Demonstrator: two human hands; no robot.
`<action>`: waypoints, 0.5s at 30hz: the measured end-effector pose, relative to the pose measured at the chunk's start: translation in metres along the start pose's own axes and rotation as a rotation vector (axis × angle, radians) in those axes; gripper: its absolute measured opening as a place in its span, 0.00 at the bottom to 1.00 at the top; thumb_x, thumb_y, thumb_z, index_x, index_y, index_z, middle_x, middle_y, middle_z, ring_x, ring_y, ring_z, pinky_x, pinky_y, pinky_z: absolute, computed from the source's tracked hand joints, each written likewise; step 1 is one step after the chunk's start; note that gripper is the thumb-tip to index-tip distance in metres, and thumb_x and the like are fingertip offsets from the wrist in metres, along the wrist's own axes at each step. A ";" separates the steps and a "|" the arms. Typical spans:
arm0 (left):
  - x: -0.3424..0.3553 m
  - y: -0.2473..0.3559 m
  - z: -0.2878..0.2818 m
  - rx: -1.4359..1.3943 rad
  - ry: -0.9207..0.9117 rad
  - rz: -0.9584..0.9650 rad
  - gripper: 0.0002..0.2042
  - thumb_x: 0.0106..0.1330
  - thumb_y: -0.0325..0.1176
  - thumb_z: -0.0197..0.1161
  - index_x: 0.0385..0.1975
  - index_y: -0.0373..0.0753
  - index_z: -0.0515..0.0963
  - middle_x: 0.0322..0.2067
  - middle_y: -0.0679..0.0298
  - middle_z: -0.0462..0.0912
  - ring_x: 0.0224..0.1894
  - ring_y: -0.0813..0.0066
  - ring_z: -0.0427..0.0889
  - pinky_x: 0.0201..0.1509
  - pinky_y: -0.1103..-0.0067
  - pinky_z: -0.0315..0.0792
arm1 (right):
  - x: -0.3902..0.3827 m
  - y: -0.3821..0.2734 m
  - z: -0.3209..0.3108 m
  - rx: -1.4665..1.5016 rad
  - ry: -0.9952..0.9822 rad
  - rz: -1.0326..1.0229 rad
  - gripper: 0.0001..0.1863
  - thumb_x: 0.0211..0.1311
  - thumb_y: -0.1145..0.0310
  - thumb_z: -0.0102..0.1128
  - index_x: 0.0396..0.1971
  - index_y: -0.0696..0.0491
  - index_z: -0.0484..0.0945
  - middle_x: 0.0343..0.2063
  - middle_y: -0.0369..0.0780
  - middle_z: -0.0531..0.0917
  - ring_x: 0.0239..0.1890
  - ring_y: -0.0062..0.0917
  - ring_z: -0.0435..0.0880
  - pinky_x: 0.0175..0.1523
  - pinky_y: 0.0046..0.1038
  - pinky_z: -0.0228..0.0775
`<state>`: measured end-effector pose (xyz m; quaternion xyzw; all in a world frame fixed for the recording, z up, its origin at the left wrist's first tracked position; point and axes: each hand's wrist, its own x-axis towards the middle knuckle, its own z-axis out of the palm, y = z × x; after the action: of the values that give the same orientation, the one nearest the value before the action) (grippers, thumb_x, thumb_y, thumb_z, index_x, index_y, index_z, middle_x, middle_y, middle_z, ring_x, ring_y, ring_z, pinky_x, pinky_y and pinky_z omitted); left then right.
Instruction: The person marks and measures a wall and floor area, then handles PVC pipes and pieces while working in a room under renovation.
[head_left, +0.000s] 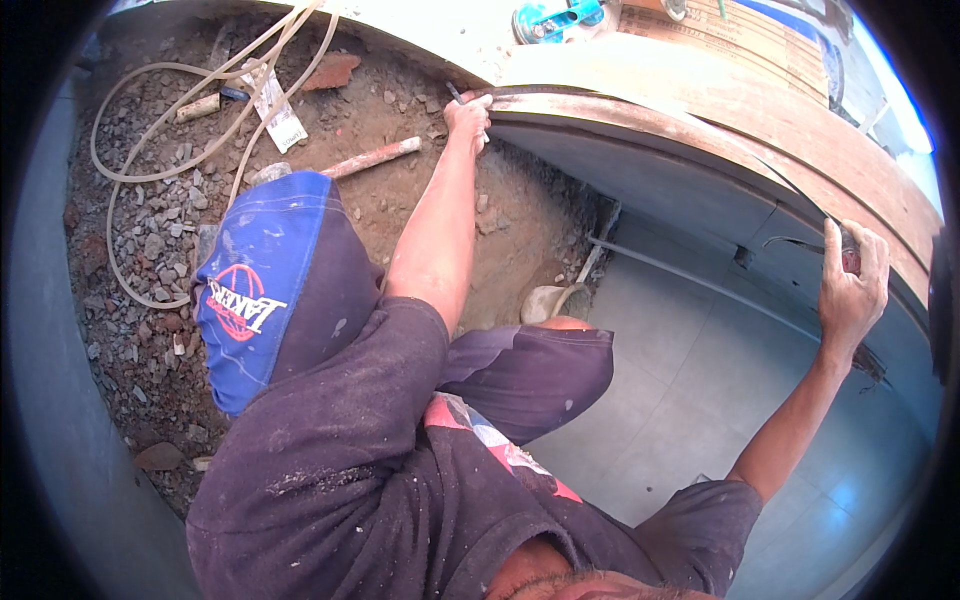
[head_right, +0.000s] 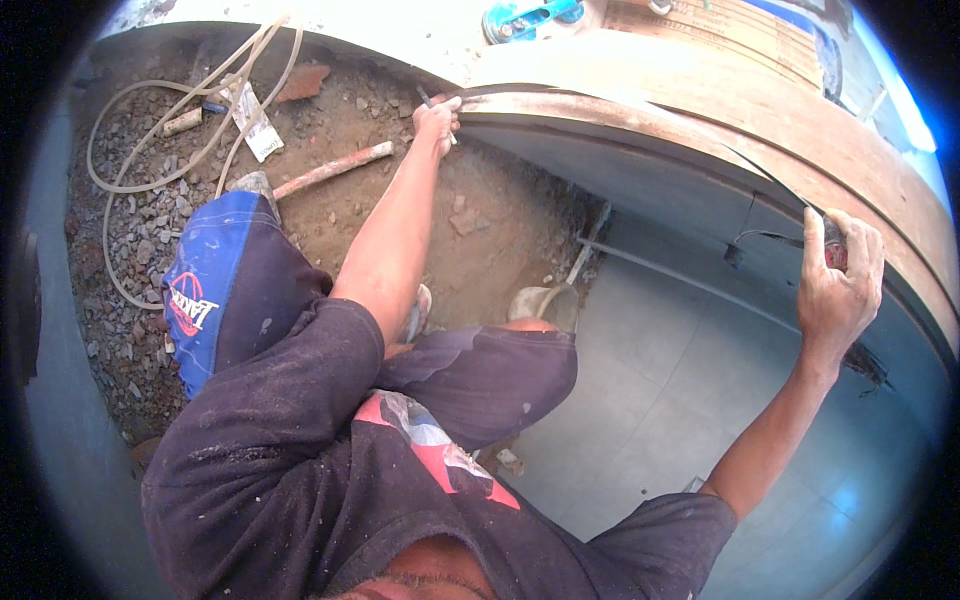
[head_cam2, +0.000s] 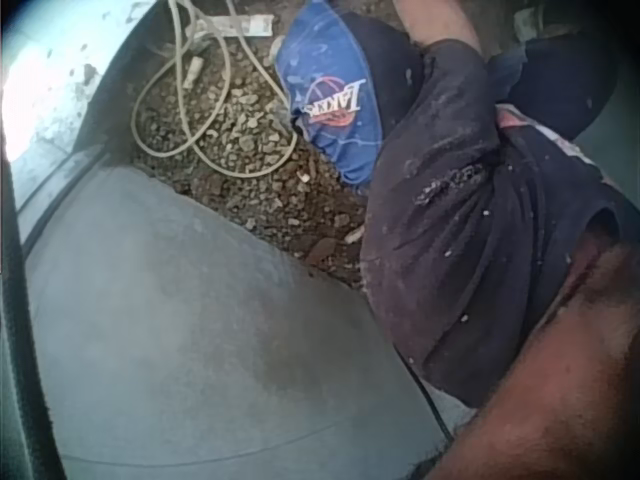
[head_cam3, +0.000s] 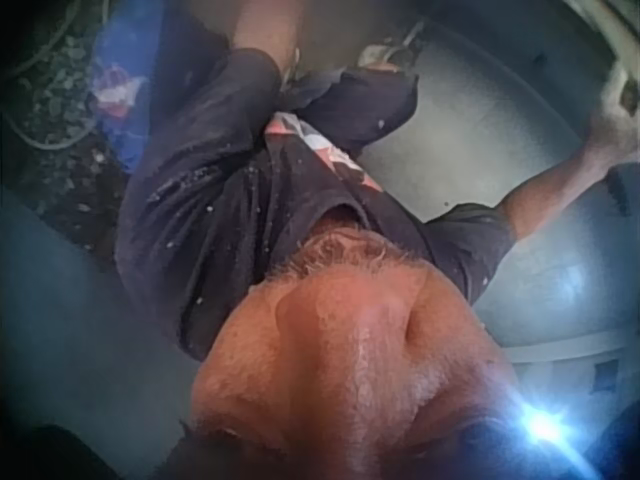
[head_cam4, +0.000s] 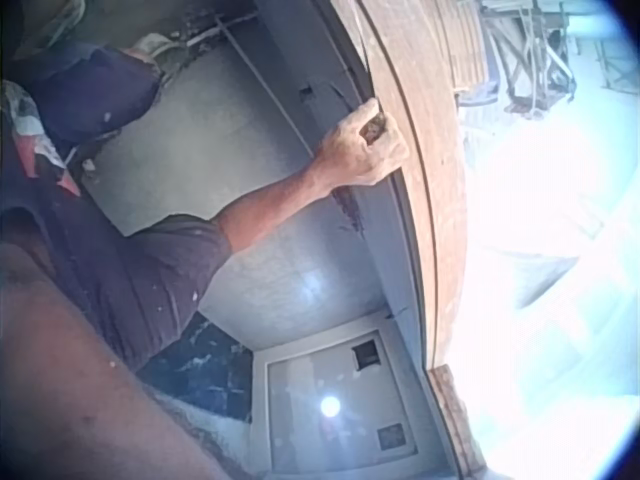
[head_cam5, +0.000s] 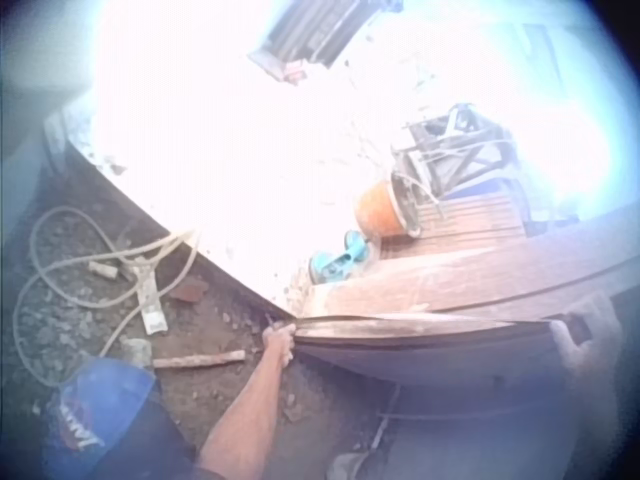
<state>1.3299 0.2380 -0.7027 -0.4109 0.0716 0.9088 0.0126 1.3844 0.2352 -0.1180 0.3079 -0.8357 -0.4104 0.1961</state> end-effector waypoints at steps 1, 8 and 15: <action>0.001 0.001 -0.002 -0.022 -0.021 -0.012 0.20 0.56 0.21 0.72 0.47 0.30 0.72 0.24 0.66 0.76 0.17 0.81 0.71 0.15 0.83 0.63 | 0.000 0.001 0.000 -0.008 -0.001 -0.006 0.10 0.61 0.62 0.70 0.37 0.51 0.82 0.36 0.35 0.83 0.41 0.27 0.82 0.48 0.32 0.75; 0.002 0.002 -0.004 0.010 -0.052 -0.004 0.19 0.57 0.22 0.72 0.46 0.30 0.72 0.24 0.66 0.76 0.17 0.82 0.71 0.15 0.83 0.62 | 0.005 0.005 0.002 -0.026 0.014 0.060 0.11 0.61 0.60 0.70 0.37 0.49 0.82 0.35 0.36 0.83 0.40 0.29 0.83 0.47 0.33 0.75; -0.001 0.001 0.011 -0.005 0.073 0.062 0.13 0.55 0.22 0.72 0.38 0.31 0.77 0.18 0.69 0.75 0.12 0.82 0.67 0.13 0.80 0.57 | 0.010 -0.006 0.006 -0.077 0.015 0.081 0.13 0.61 0.55 0.69 0.37 0.49 0.83 0.36 0.37 0.84 0.41 0.30 0.84 0.48 0.34 0.75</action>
<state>1.3221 0.2386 -0.6945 -0.4415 0.0824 0.8933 -0.0193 1.3757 0.2296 -0.1256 0.2690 -0.8296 -0.4316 0.2305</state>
